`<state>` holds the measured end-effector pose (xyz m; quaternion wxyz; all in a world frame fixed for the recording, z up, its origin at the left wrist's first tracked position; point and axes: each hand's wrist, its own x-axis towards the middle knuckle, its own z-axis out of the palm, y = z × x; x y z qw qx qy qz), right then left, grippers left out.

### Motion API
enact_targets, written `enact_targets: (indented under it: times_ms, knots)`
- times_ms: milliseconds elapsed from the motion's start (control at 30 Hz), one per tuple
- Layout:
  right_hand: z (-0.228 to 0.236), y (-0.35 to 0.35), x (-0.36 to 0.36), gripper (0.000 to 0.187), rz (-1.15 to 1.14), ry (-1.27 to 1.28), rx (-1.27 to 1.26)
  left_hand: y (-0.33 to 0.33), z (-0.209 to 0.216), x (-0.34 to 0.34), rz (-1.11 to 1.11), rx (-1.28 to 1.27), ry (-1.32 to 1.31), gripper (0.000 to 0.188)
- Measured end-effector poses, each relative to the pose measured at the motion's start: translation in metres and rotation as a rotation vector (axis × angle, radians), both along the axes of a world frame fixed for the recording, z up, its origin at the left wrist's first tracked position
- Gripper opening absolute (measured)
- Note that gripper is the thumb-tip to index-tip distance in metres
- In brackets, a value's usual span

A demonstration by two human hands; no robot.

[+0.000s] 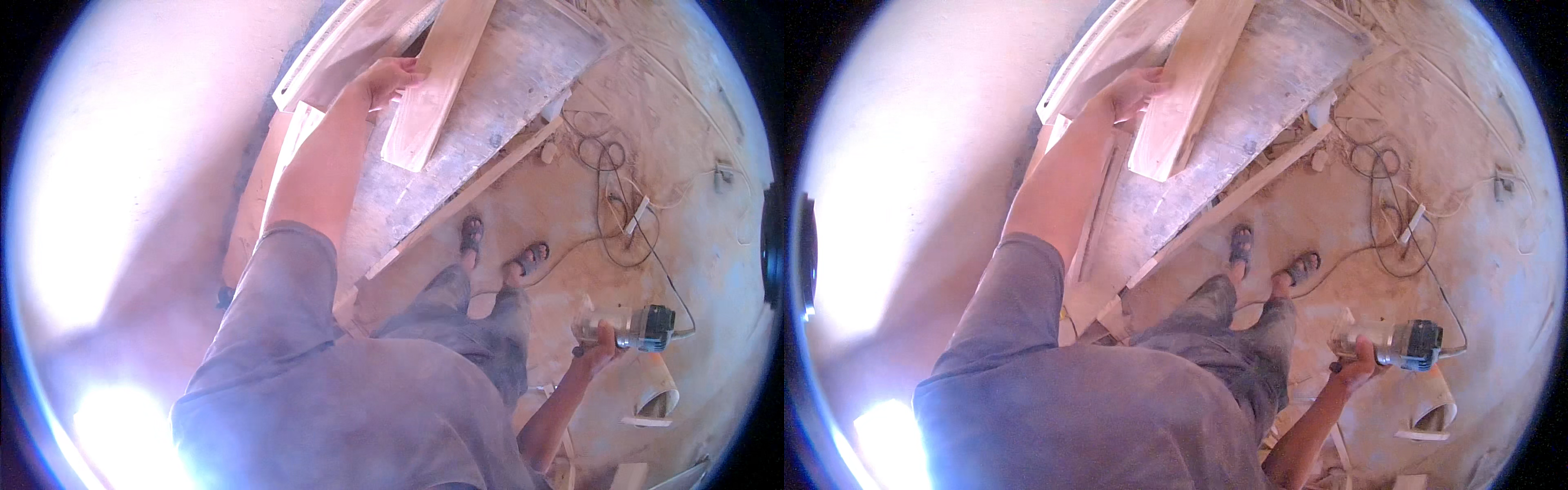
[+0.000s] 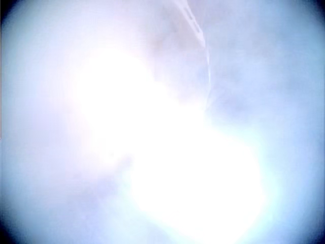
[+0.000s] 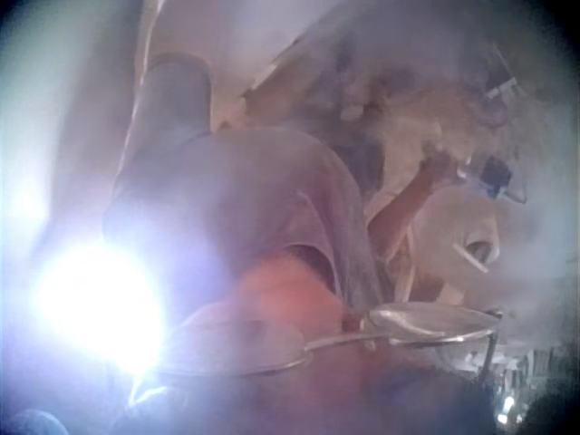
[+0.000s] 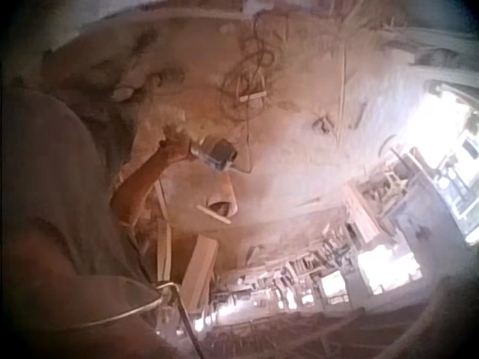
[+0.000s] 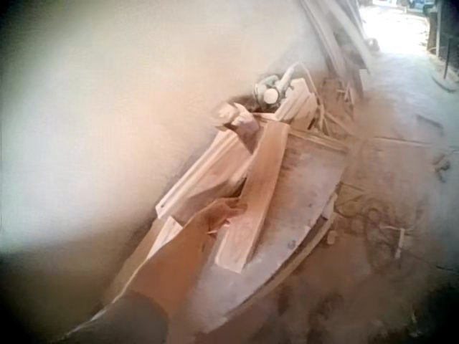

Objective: The person uses a handheld router to cut grooves and finish edges on several wooden planks, moving the tool along the wood by hand and turning the planks over to work on different sides.

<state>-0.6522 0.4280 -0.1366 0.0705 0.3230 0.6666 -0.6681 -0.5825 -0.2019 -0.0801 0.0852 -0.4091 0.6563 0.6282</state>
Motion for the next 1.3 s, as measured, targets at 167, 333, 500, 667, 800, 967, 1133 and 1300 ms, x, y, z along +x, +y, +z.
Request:
enact_targets:
  times_ms: [167,333,500,667,800,967,1133,1300]
  knots:
    - [-0.015,-0.004,0.011,0.076,0.083,0.003,0.003,0.0,-0.011,-0.003,0.165,-0.309,-0.028,0.061]
    - [0.006,-0.033,0.034,0.078,0.102,-0.078,-0.008,0.047,0.001,-0.033,-0.001,-0.942,-0.334,0.124]
    - [-0.019,-0.045,0.062,0.076,0.152,0.111,-0.035,0.06,0.026,-0.015,0.0,-0.851,-0.34,0.114]
    - [0.003,-0.111,0.08,0.077,0.153,0.108,-0.1,0.104,0.037,0.005,-0.008,-0.814,-0.291,0.096]
    - [0.031,-0.145,0.084,0.07,0.229,0.203,-0.036,0.11,0.046,0.029,-0.189,-0.845,-0.261,0.092]
    - [0.072,-0.177,0.052,0.068,0.307,0.355,-0.039,0.103,0.042,0.055,-0.285,-0.873,-0.18,0.089]
    - [0.105,-0.221,-0.028,0.068,0.456,0.477,0.105,0.106,0.019,0.009,-0.201,-1.018,-0.179,0.086]
    - [0.06,-0.268,-0.127,0.067,0.434,0.573,0.19,0.112,0.033,-0.07,-0.156,-0.971,-0.322,0.082]
